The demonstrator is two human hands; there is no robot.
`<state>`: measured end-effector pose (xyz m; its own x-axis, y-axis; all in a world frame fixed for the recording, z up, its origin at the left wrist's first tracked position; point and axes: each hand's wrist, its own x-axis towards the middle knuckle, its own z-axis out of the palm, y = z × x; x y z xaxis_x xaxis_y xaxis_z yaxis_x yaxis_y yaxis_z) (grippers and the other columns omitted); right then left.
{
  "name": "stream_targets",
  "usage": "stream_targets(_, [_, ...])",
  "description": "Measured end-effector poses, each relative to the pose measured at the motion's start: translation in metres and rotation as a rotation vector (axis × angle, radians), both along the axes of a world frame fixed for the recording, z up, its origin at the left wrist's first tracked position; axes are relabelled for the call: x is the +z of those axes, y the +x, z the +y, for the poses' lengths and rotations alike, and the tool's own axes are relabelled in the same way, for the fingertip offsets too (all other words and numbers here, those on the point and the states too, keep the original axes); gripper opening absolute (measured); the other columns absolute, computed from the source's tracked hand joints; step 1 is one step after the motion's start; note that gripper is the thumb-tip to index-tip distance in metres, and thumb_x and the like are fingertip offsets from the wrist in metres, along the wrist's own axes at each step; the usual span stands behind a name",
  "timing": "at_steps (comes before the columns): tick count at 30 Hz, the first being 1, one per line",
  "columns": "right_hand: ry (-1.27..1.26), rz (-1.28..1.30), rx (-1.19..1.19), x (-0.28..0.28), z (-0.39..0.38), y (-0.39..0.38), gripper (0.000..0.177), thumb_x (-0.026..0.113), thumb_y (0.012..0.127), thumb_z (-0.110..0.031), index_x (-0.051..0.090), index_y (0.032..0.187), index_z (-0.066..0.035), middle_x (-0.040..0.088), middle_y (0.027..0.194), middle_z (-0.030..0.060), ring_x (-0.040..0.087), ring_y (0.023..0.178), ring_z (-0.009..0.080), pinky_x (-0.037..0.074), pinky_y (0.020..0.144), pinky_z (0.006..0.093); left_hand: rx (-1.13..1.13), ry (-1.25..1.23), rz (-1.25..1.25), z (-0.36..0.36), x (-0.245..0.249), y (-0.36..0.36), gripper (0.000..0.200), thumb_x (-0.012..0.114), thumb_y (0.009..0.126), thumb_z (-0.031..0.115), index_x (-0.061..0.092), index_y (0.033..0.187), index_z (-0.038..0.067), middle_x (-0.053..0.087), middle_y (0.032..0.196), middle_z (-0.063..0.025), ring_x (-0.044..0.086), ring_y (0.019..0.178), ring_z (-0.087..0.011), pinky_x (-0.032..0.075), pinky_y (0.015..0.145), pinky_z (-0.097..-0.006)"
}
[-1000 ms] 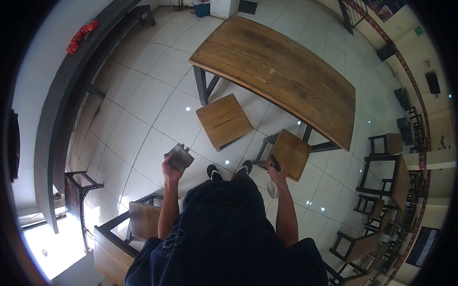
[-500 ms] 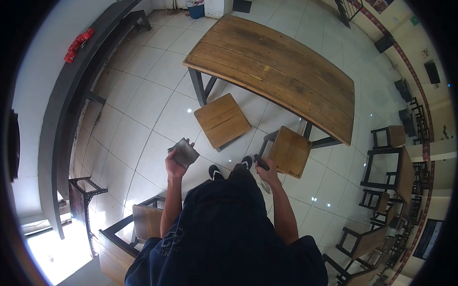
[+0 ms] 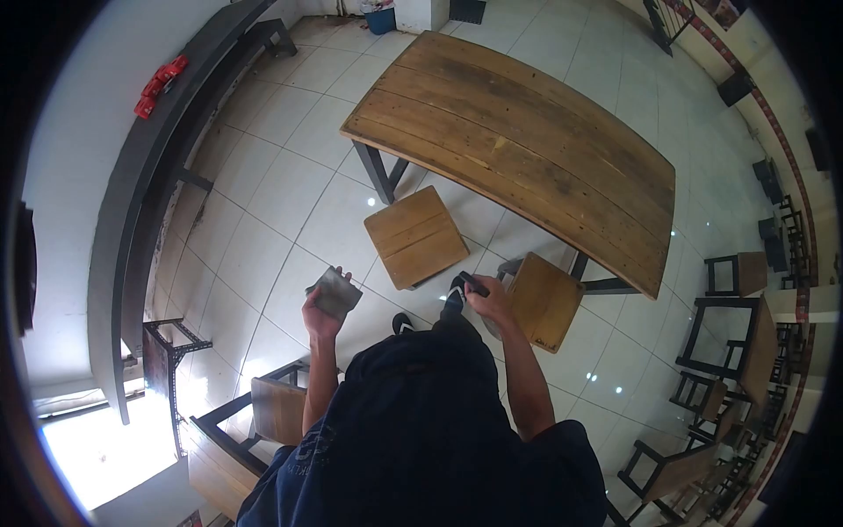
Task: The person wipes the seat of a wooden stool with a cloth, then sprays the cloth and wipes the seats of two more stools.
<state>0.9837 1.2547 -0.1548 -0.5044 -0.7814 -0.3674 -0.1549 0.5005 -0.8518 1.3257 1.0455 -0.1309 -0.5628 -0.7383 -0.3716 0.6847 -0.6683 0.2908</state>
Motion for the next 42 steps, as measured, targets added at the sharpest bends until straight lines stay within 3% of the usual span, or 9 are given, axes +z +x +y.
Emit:
stream_targets(12, [-0.471, -0.344, -0.264, 0.092, -0.039, -0.163, 0.053, 0.057, 0.076, 0.005, 0.063, 0.129, -0.005, 0.070, 0.108, 0.0058, 0.068, 0.093, 0.0122, 0.052, 0.082, 0.0263, 0.082, -0.023, -0.011, -0.013, 0.012, -0.089, 0.060, 0.053, 0.092, 0.023, 0.040, 0.145, -0.003, 0.047, 0.147, -0.0197, 0.041, 0.138, -0.0428, 0.037, 0.112, -0.0605])
stream_targets(15, [-0.532, -0.130, -0.297, 0.107, -0.060, -0.224, 0.046, 0.063, 0.086, -0.002, 0.061, 0.131, -0.005, 0.070, 0.108, 0.0043, 0.066, 0.094, 0.0106, 0.050, 0.086, 0.0248, 0.087, -0.037, -0.013, -0.007, 0.011, -0.107, 0.061, 0.054, 0.092, 0.023, 0.040, 0.146, -0.003, 0.047, 0.147, -0.0197, 0.041, 0.139, -0.0427, 0.037, 0.112, -0.0606])
stream_targets(17, [-0.463, 0.150, -0.442, 0.103, -0.076, -0.254, 0.037, 0.068, 0.093, -0.015, 0.062, 0.128, -0.006, 0.069, 0.104, 0.0028, 0.064, 0.092, 0.0089, 0.049, 0.087, 0.0242, 0.099, -0.039, -0.022, -0.004, 0.009, -0.114, 0.061, 0.054, 0.092, 0.023, 0.040, 0.146, -0.003, 0.047, 0.147, -0.0198, 0.041, 0.139, -0.0426, 0.037, 0.112, -0.0607])
stream_targets(24, [-0.309, 0.127, -0.593, 0.064, -0.099, -0.313, 0.035, 0.072, 0.094, -0.021, 0.062, 0.122, -0.003, 0.068, 0.099, 0.0024, 0.063, 0.091, 0.0090, 0.049, 0.085, 0.0263, 0.114, -0.032, -0.038, 0.014, 0.014, -0.121, 0.057, 0.049, 0.095, 0.022, 0.041, 0.145, -0.005, 0.046, 0.149, -0.0207, 0.040, 0.140, -0.0425, 0.033, 0.116, -0.0570])
stream_targets(27, [-0.551, 0.235, -0.586, 0.043, -0.096, -0.333, 0.040, 0.074, 0.093, -0.025, 0.062, 0.122, -0.001, 0.067, 0.100, 0.0017, 0.063, 0.093, 0.0100, 0.049, 0.085, 0.0267, 0.159, 0.006, -0.101, 0.021, 0.022, -0.124, 0.057, 0.053, 0.092, 0.022, 0.043, 0.143, -0.004, 0.049, 0.145, -0.0213, 0.045, 0.135, -0.0435, 0.040, 0.111, -0.0561])
stream_targets(33, [-0.396, 0.273, -0.576, 0.053, -0.080, -0.308, 0.066, 0.077, 0.090, -0.029, 0.045, 0.139, 0.002, 0.061, 0.118, 0.0106, 0.060, 0.104, 0.0151, 0.046, 0.090, 0.0274, 0.067, 0.034, -0.135, 0.019, 0.036, -0.131, 0.059, 0.049, 0.091, 0.021, 0.042, 0.144, -0.005, 0.047, 0.146, -0.0225, 0.046, 0.135, -0.0437, 0.040, 0.111, -0.0572])
stream_targets(37, [-0.666, 0.284, -1.078, -0.018, -0.068, -0.293, 0.087, 0.076, 0.087, -0.027, 0.023, 0.150, 0.001, 0.051, 0.125, 0.0173, 0.055, 0.106, 0.0267, 0.046, 0.093, 0.0359, -0.092, -0.004, -0.108, 0.005, 0.044, -0.156, 0.061, 0.052, 0.091, 0.023, 0.041, 0.145, -0.005, 0.049, 0.144, -0.0258, 0.044, 0.137, -0.0417, 0.035, 0.114, -0.0586])
stream_targets(39, [-0.556, 0.515, -1.143, -0.045, -0.064, -0.249, 0.060, 0.069, 0.090, -0.020, 0.039, 0.138, 0.000, 0.054, 0.120, 0.0141, 0.056, 0.100, 0.0230, 0.047, 0.088, 0.0363, -0.198, -0.003, -0.155, -0.002, 0.047, -0.168, 0.059, 0.052, 0.091, 0.020, 0.041, 0.144, -0.004, 0.050, 0.142, -0.0269, 0.048, 0.135, -0.0400, 0.038, 0.113, -0.0564])
stream_targets(42, [-0.488, 0.149, -0.641, -0.062, -0.062, -0.176, 0.037, 0.064, 0.092, -0.018, 0.050, 0.124, -0.006, 0.060, 0.111, 0.0076, 0.058, 0.094, 0.0175, 0.047, 0.083, 0.0324, -0.322, -0.090, -0.269, -0.008, 0.069, -0.194, 0.056, 0.051, 0.092, 0.017, 0.042, 0.143, -0.005, 0.053, 0.139, -0.0270, 0.051, 0.132, -0.0387, 0.041, 0.112, -0.0527])
